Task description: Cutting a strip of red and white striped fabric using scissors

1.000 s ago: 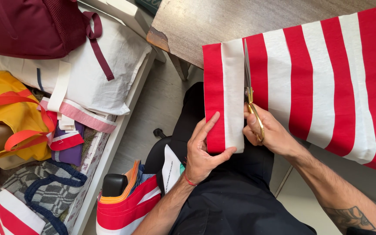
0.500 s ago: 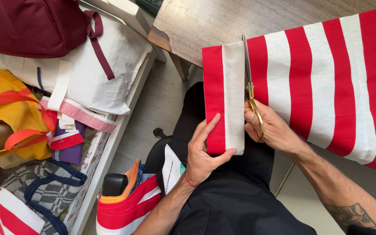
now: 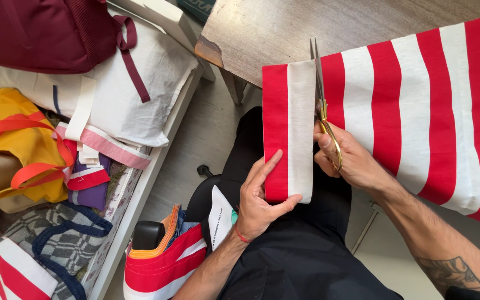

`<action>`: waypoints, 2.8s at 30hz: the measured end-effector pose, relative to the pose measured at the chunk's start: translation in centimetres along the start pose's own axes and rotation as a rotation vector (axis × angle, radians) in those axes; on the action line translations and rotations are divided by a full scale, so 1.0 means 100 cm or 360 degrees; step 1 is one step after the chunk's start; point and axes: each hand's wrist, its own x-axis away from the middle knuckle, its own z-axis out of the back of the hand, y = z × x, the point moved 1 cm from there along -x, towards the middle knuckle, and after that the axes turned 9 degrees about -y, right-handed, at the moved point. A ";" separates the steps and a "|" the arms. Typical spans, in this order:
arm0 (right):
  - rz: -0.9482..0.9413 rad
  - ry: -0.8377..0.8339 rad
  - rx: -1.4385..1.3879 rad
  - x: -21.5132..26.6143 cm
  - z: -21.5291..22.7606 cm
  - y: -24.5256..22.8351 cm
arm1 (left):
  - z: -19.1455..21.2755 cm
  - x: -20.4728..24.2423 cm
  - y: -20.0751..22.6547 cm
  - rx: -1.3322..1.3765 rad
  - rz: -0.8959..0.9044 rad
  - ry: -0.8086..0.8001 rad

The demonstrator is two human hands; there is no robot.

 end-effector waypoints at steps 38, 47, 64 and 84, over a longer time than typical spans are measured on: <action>0.0251 -0.1488 0.0286 -0.027 -0.185 -0.025 | 0.107 0.099 0.262 -0.1387 0.0068 -0.1514; 0.0227 -0.1458 0.0372 -0.032 -0.282 0.060 | 0.192 0.168 0.308 -0.2304 0.2009 -0.1027; -0.0016 -0.1078 0.1885 -0.061 -0.304 0.230 | 0.345 0.185 0.150 -0.2389 0.1974 -0.0616; 0.0215 -0.0234 0.0896 -0.072 -0.198 0.182 | 0.189 0.241 0.069 -0.2635 0.1356 -0.0036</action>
